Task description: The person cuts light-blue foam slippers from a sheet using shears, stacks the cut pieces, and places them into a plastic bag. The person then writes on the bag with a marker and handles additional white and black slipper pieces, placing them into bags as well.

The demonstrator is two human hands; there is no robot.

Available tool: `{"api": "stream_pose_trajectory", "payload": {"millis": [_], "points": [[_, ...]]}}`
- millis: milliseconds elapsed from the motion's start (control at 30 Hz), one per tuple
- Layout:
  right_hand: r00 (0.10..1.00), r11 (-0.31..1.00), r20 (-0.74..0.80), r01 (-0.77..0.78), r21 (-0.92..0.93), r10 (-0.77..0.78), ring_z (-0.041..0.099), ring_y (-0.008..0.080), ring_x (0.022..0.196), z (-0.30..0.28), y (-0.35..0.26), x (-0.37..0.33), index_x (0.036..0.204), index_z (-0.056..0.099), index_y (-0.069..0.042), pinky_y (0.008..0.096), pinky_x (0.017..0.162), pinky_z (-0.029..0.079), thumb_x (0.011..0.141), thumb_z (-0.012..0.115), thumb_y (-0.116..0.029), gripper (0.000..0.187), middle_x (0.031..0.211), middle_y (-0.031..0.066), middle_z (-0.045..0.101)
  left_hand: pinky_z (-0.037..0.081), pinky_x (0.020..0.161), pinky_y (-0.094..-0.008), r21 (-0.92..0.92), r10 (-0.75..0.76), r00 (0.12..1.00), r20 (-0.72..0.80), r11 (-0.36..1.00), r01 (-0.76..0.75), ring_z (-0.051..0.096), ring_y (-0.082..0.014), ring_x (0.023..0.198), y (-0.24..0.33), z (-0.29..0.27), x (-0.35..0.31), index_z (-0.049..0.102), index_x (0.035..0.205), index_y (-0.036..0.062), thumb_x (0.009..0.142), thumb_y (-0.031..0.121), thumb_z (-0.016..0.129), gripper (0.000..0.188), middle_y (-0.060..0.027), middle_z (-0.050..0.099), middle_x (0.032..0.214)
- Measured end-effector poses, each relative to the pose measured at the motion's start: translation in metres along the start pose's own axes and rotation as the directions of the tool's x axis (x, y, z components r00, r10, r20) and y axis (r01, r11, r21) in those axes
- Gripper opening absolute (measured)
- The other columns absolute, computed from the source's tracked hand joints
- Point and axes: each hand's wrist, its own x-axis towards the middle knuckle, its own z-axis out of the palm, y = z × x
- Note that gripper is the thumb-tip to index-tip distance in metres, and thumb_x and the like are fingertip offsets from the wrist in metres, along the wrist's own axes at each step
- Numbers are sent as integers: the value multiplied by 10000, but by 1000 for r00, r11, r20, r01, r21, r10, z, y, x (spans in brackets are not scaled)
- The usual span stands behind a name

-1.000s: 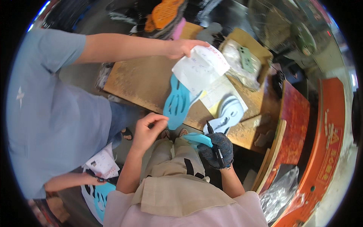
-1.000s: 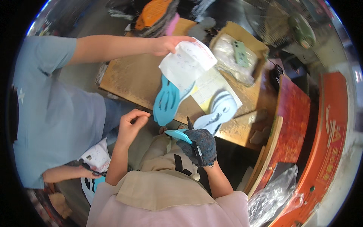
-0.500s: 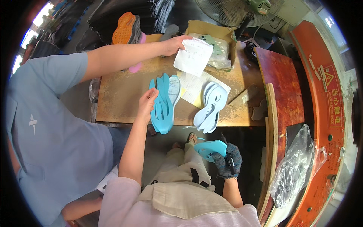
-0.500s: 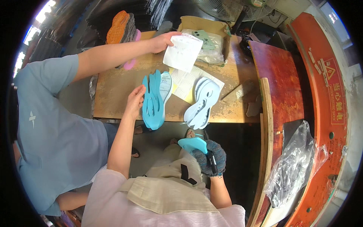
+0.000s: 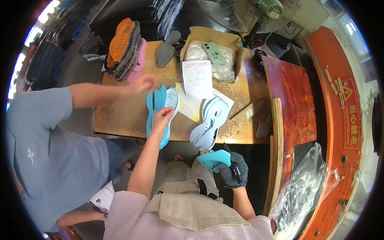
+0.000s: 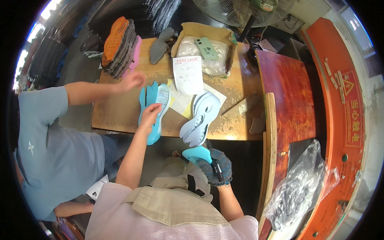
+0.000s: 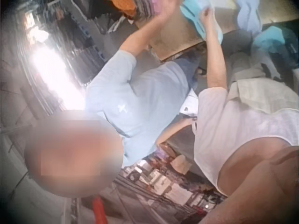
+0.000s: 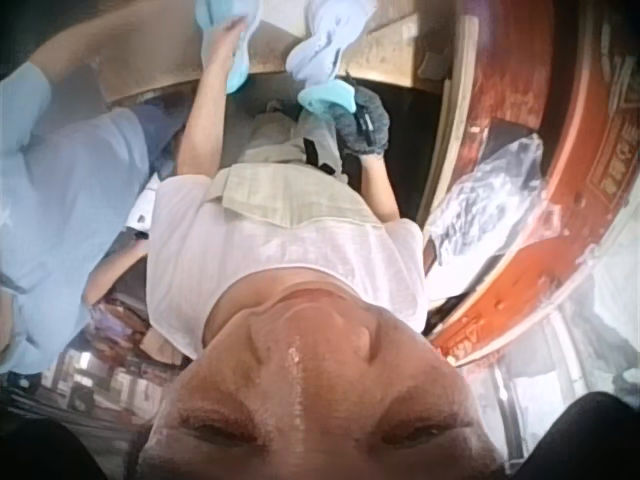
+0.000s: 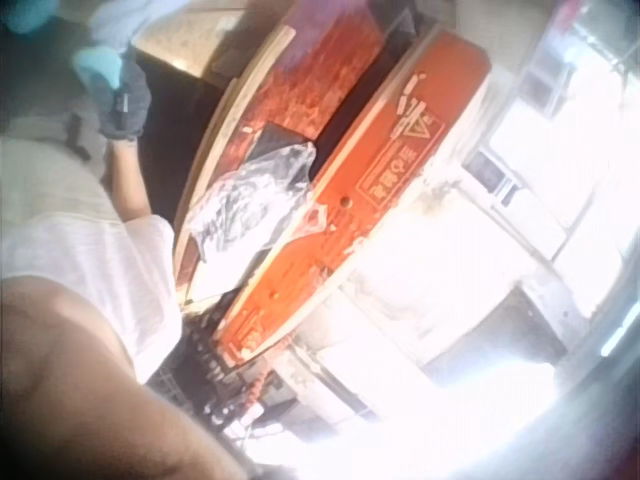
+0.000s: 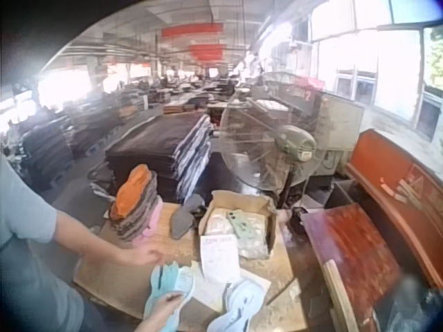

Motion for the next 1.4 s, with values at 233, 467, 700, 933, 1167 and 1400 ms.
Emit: {"api": "stream_pose_trajectory", "payload": {"millis": [233, 467, 700, 933, 1167, 1400], "points": [[993, 994, 109, 23, 110, -35, 656, 321, 817, -12, 12, 40, 987, 652, -53, 380, 724, 527, 743, 763, -211, 311, 920, 152, 671, 276, 538, -175, -42, 31, 995, 98, 999, -27, 366, -3, 627, 10, 20, -35, 622, 1152, 84, 922, 331, 599, 338, 75, 551, 860], [940, 975, 287, 137, 174, -184, 660, 303, 829, 6, -4, 68, 972, 660, -59, 354, 721, 525, 729, 783, -179, 298, 917, 137, 676, 413, 834, -256, -64, 183, 881, 437, 983, -172, 501, -105, 921, 19, 20, -87, 586, 1252, 91, 838, 452, 677, 557, -9, 567, 1038], [891, 969, 393, 171, 177, -229, 661, 306, 831, 13, -14, 75, 1018, 639, -66, 372, 730, 525, 747, 775, -210, 336, 931, 136, 672, 423, 869, -264, -179, 218, 814, 539, 973, -142, 521, -118, 985, 22, 18, -115, 557, 1270, 42, 799, 515, 693, 682, -28, 594, 1090], [897, 951, 361, 168, 259, -256, 665, 305, 828, 25, -14, 70, 1025, 629, -41, 371, 729, 528, 762, 766, -203, 339, 929, 148, 667, 420, 776, -246, -71, 69, 808, 585, 997, -34, 475, -68, 883, 4, 19, -130, 577, 1184, 16, 879, 420, 653, 512, 16, 582, 977], [892, 942, 331, 238, 235, -308, 661, 313, 838, 26, -13, 66, 1036, 619, -26, 373, 739, 527, 778, 751, -195, 336, 936, 152, 663, 413, 755, -236, -151, 55, 812, 581, 988, 41, 465, -55, 861, -20, 22, -134, 597, 1098, 26, 886, 418, 645, 448, 46, 562, 925], [903, 946, 342, 166, 277, -259, 658, 284, 861, 28, -16, 61, 1061, 596, -36, 355, 755, 521, 794, 740, -171, 332, 951, 144, 654, 433, 859, -279, -110, 5, 805, 594, 991, 75, 539, -104, 981, -16, 24, -147, 593, 1135, 48, 878, 397, 658, 438, -12, 633, 1041]]}}
